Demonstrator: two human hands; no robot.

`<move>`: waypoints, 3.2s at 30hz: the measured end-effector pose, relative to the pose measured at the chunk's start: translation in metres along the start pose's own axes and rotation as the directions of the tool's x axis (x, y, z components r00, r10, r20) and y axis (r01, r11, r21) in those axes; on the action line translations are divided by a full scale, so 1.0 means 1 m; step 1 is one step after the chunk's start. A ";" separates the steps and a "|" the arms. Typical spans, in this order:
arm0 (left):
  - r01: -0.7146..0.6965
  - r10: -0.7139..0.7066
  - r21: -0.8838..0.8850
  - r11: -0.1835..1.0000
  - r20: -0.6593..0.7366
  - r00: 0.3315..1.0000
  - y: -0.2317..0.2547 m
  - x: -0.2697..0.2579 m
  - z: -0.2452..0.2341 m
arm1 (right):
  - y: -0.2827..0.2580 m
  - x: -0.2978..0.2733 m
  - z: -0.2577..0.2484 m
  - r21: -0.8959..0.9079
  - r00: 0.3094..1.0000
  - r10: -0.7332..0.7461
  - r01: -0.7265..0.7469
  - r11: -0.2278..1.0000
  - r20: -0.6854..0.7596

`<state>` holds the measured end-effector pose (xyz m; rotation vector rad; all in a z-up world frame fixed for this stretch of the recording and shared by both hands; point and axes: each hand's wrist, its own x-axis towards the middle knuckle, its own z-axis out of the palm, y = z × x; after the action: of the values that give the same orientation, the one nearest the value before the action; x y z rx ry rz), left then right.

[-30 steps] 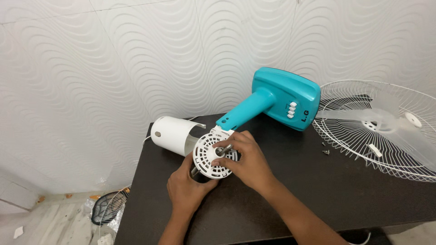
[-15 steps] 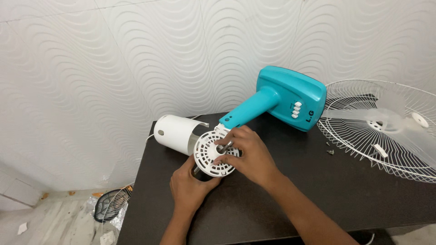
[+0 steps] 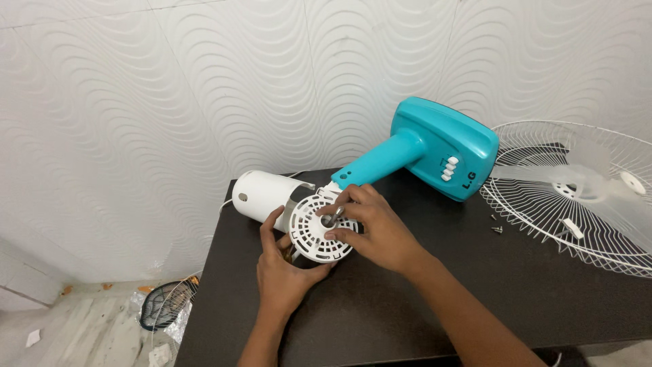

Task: The person disassembles the rear motor housing of a teal and white LG table fan using a screwdriver. They remove screws, detach the white plastic cover, and expose the internal motor components.

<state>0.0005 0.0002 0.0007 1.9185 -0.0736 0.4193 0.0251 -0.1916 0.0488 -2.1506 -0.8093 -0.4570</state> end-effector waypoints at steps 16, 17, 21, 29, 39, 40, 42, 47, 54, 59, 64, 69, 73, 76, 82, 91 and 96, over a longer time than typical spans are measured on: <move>-0.178 0.177 0.034 0.984 0.024 0.984 -0.007 -0.002 0.001 | -0.005 0.006 -0.003 0.013 0.993 0.113 -0.113 0.993 0.040; -0.161 0.160 0.037 0.986 0.024 0.987 -0.007 -0.002 0.001 | -0.007 0.006 -0.004 0.013 0.993 0.108 -0.109 0.994 0.036; -0.136 0.136 -0.002 0.991 0.025 0.990 -0.006 -0.002 0.000 | -0.011 -0.005 -0.006 0.021 0.996 -0.007 0.008 1.000 -0.090; -0.085 0.085 0.039 0.996 0.003 0.996 -0.005 0.000 -0.002 | 0.043 -0.077 -0.063 -0.171 0.833 0.432 -0.508 0.844 -0.346; -0.041 0.041 0.057 0.997 0.008 0.999 -0.002 0.002 -0.001 | 0.093 -0.145 -0.095 -0.600 0.644 0.646 -0.724 0.341 -0.411; -0.031 0.030 0.087 0.996 0.011 0.999 -0.002 0.003 -0.001 | 0.095 -0.145 -0.095 -0.609 0.643 0.654 -0.719 0.335 -0.399; -0.019 0.018 0.054 0.998 0.011 1.000 -0.003 0.002 0.000 | 0.098 -0.145 -0.093 -0.601 0.622 0.680 -0.730 0.325 -0.389; -0.011 0.011 0.010 1.000 0.014 1.000 -0.005 0.002 0.000 | 0.102 -0.148 -0.093 -0.500 0.526 0.754 -0.811 0.305 -0.393; -0.030 0.029 0.069 0.997 0.012 1.000 -0.006 0.003 0.000 | 0.107 -0.158 -0.096 -0.433 0.531 0.735 -0.830 0.352 -0.422; -0.056 0.055 0.044 0.997 0.013 0.998 -0.006 0.002 0.000 | 0.109 -0.159 -0.099 -0.394 0.535 0.757 -0.831 0.392 -0.375; -0.051 0.051 0.056 0.997 0.010 0.999 -0.005 0.001 -0.001 | 0.100 -0.154 -0.100 -0.391 0.511 0.780 -0.842 0.372 -0.360; -0.069 0.068 0.046 0.997 0.020 0.997 -0.007 0.002 0.000 | 0.095 -0.147 -0.102 -0.474 0.537 0.786 -0.802 0.363 -0.307; -0.066 0.066 0.009 0.998 0.015 0.998 -0.007 0.001 0.000 | 0.096 -0.147 -0.101 -0.479 0.561 0.764 -0.791 0.381 -0.318; -0.035 0.034 0.030 0.999 0.027 0.999 -0.007 0.002 -0.001 | 0.100 -0.147 -0.097 -0.486 0.569 0.757 -0.785 0.384 -0.322; -0.083 0.083 0.035 0.996 0.009 0.997 -0.008 0.002 0.000 | 0.102 -0.142 -0.082 -0.231 0.571 0.743 -0.821 0.523 -0.349; -0.016 0.015 0.055 0.998 0.016 1.000 -0.003 0.001 -0.002 | 0.049 -0.098 -0.053 0.242 0.651 0.724 -0.682 0.690 -0.229; -0.038 0.038 0.035 0.999 0.006 0.999 0.001 0.000 -0.002 | 0.006 -0.069 -0.038 0.146 0.964 0.264 -0.256 0.956 -0.040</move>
<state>-0.0003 0.0019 0.0018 1.9558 -0.1068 0.4439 -0.0241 -0.2514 0.0314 -2.0652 -0.4995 -0.3154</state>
